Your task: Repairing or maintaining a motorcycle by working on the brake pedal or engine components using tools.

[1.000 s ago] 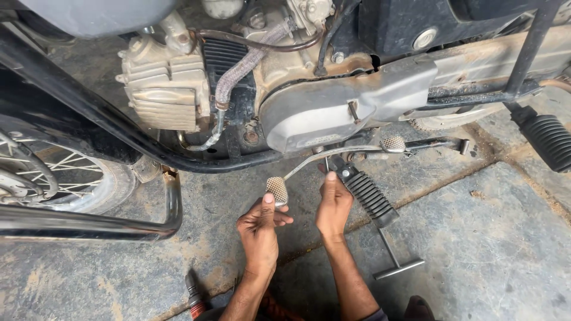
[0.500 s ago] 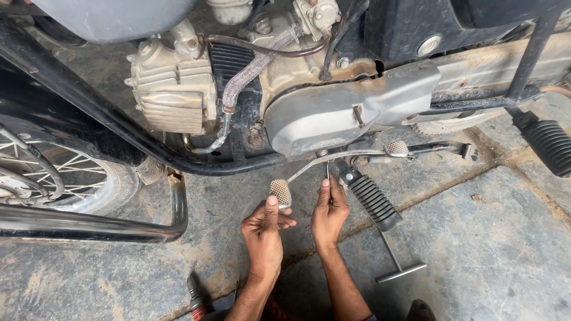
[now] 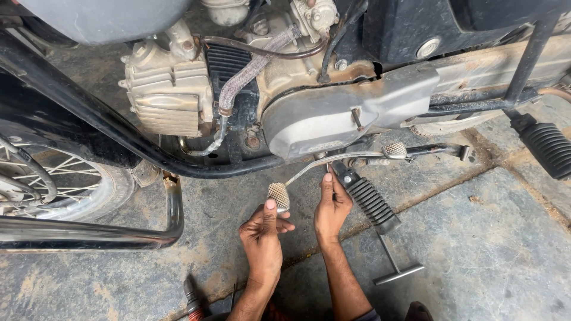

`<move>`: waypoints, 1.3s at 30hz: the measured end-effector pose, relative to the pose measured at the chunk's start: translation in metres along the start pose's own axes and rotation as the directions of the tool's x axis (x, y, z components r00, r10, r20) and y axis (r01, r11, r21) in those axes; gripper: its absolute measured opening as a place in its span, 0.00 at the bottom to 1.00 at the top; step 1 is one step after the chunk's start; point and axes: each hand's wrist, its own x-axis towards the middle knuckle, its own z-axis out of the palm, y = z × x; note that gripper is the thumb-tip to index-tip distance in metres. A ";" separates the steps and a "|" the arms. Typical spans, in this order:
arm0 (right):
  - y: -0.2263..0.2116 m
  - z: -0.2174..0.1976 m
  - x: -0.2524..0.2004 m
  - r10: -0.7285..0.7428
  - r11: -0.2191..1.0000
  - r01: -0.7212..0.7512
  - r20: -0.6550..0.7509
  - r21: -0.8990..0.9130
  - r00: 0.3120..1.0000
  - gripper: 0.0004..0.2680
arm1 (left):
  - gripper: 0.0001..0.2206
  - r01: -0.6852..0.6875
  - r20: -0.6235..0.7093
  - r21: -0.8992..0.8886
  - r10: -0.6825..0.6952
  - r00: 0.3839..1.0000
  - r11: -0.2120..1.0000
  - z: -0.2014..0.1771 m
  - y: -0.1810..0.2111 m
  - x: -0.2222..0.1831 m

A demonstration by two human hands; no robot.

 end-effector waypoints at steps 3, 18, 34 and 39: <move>0.007 0.005 0.007 0.237 0.960 -0.232 -0.012 0.155 0.971 0.12 | 0.16 0.000 -0.001 0.012 0.000 1.000 1.000 0.002 0.004 -0.001; 0.107 0.048 0.026 0.095 0.914 -0.050 -0.094 0.403 0.991 0.16 | 0.20 0.123 0.002 0.080 -0.124 0.992 0.989 0.005 0.011 0.006; -0.016 0.006 -0.010 0.263 0.957 -0.260 -0.009 0.130 0.965 0.16 | 0.17 -0.002 0.049 -0.007 0.002 0.999 1.000 -0.003 0.003 0.006; -0.065 -0.004 -0.004 0.030 0.927 -0.006 0.060 -0.374 0.998 0.14 | 0.16 0.019 0.036 -0.026 -0.018 0.999 0.999 -0.001 0.015 0.005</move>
